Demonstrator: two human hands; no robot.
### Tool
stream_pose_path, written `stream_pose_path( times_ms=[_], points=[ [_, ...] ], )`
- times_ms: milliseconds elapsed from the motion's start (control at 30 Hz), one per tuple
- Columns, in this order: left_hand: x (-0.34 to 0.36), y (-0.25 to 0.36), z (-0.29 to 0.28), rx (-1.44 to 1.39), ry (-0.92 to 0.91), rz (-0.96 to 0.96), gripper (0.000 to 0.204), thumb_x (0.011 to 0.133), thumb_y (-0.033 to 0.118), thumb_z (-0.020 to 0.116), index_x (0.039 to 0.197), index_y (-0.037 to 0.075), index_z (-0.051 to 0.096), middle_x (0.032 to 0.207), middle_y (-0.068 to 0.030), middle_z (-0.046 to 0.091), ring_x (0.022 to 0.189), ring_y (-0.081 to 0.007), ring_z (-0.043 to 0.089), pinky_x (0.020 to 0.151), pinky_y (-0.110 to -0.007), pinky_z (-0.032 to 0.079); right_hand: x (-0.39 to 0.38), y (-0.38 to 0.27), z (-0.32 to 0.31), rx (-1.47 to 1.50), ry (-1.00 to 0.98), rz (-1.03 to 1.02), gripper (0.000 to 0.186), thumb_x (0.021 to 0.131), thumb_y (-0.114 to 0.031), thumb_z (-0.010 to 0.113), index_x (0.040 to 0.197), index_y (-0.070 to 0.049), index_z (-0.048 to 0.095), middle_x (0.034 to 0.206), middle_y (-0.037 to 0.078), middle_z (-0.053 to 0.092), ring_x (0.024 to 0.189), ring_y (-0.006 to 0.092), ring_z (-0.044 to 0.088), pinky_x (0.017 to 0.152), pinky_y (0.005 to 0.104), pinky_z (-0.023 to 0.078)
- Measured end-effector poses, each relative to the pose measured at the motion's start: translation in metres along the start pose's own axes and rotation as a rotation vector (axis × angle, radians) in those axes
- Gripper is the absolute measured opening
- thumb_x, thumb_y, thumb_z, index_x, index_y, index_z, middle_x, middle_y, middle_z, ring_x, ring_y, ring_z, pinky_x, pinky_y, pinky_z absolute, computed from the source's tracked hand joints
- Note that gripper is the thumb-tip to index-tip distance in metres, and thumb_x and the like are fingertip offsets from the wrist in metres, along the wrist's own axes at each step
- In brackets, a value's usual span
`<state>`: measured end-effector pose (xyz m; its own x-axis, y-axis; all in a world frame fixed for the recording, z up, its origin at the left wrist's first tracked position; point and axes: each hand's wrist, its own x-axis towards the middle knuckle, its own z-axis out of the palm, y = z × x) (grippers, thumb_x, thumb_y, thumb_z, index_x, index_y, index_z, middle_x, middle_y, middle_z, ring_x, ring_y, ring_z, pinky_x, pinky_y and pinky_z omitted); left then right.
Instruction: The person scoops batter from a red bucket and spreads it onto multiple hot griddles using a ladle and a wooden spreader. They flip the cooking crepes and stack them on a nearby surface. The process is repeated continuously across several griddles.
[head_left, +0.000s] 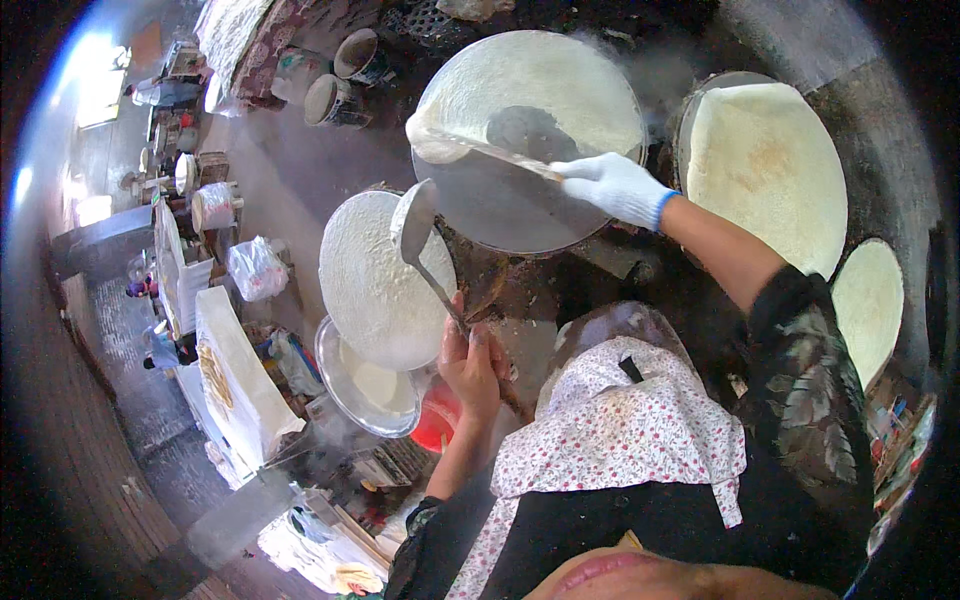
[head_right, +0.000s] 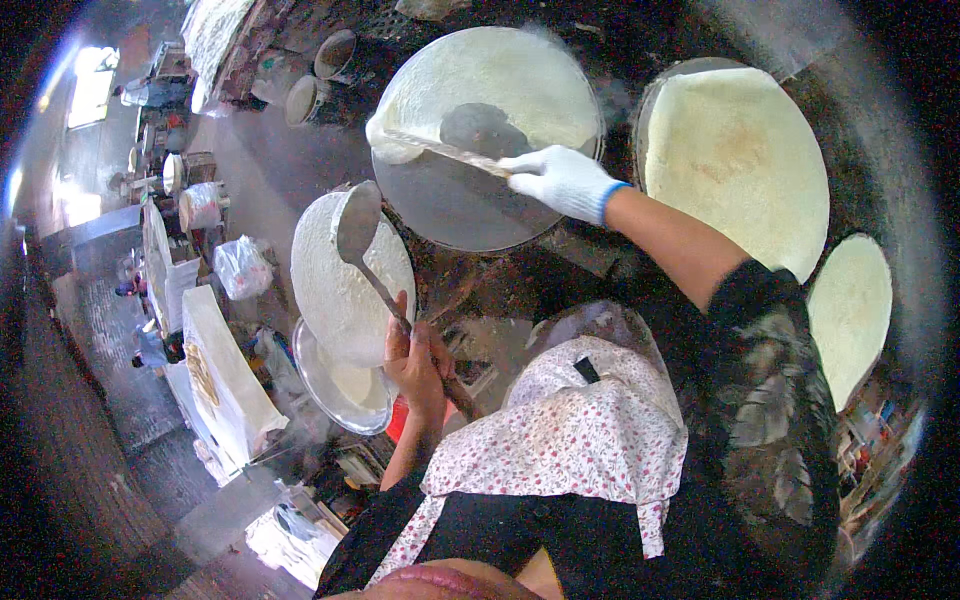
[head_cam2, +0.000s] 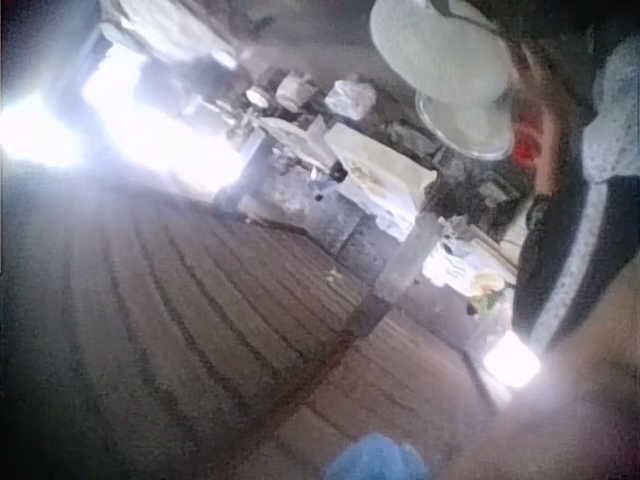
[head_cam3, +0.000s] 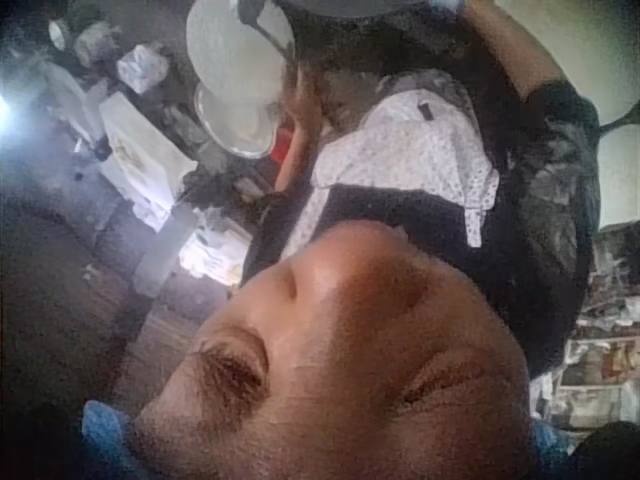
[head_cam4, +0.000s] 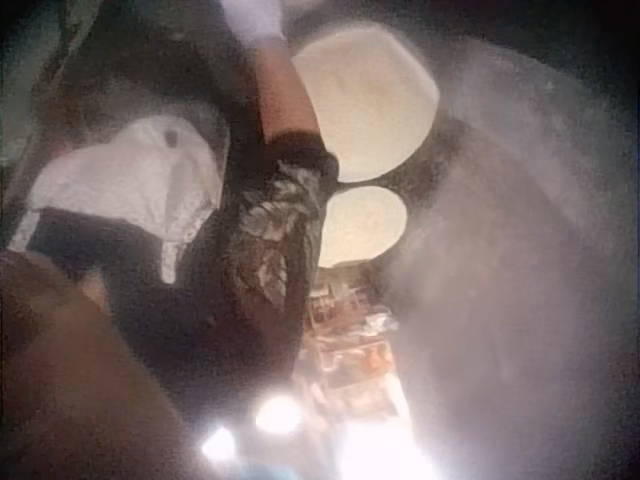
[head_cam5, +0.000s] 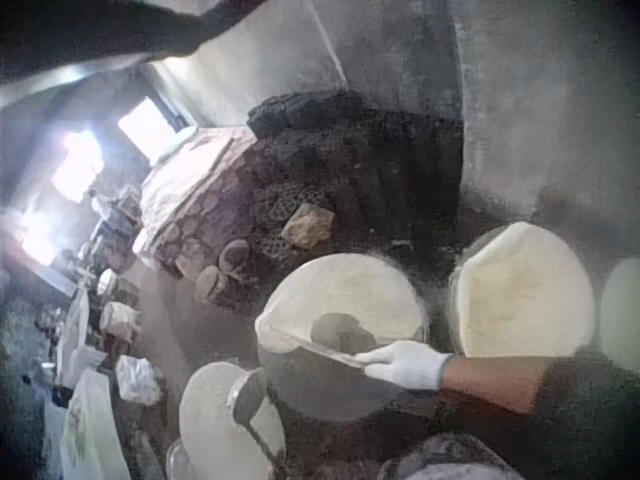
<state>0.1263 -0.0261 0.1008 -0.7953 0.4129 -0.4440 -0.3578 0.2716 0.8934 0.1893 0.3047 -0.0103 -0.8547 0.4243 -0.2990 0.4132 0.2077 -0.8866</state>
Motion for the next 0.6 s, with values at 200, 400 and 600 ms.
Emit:
stream_pose_path(
  times_ms=[200,400,600],
  points=[
    [-0.005,-0.015,-0.012,-0.056,0.005,-0.074,0.051,0.111,0.014,0.054,0.16,0.005,0.042,0.061,0.0041,0.05,0.043,-0.0051,0.041,0.041,-0.022,0.034,0.022,-0.002,0.009,-0.111,0.193,-0.115,0.041,0.099,-0.035,0.064,0.133,-0.012,0.073,0.123,0.02,0.075,0.108,0.0347,0.074,0.096,0.04,0.055],
    [0.009,-0.006,-0.044,0.139,0.123,-0.056,0.059,0.109,0.011,0.055,0.164,0.007,0.036,0.065,0.0022,0.051,0.048,-0.0068,0.045,0.043,-0.024,0.039,0.006,-0.024,0.008,-0.204,-0.044,-0.037,0.04,0.1,-0.038,0.063,0.134,-0.019,0.073,0.127,0.013,0.075,0.115,0.0322,0.073,0.1,0.0398,0.055],
    [0.104,-0.006,-0.053,0.166,0.069,0.23,0.065,0.108,0.01,0.054,0.168,0.012,0.029,0.062,0.002,0.052,0.044,-0.0053,0.043,0.04,-0.024,0.035,0.038,-0.035,0.029,-0.285,0.067,-0.194,0.039,0.101,-0.038,0.06,0.133,-0.021,0.072,0.116,0.019,0.076,0.106,0.04,0.073,0.092,0.0451,0.057]
  ],
)
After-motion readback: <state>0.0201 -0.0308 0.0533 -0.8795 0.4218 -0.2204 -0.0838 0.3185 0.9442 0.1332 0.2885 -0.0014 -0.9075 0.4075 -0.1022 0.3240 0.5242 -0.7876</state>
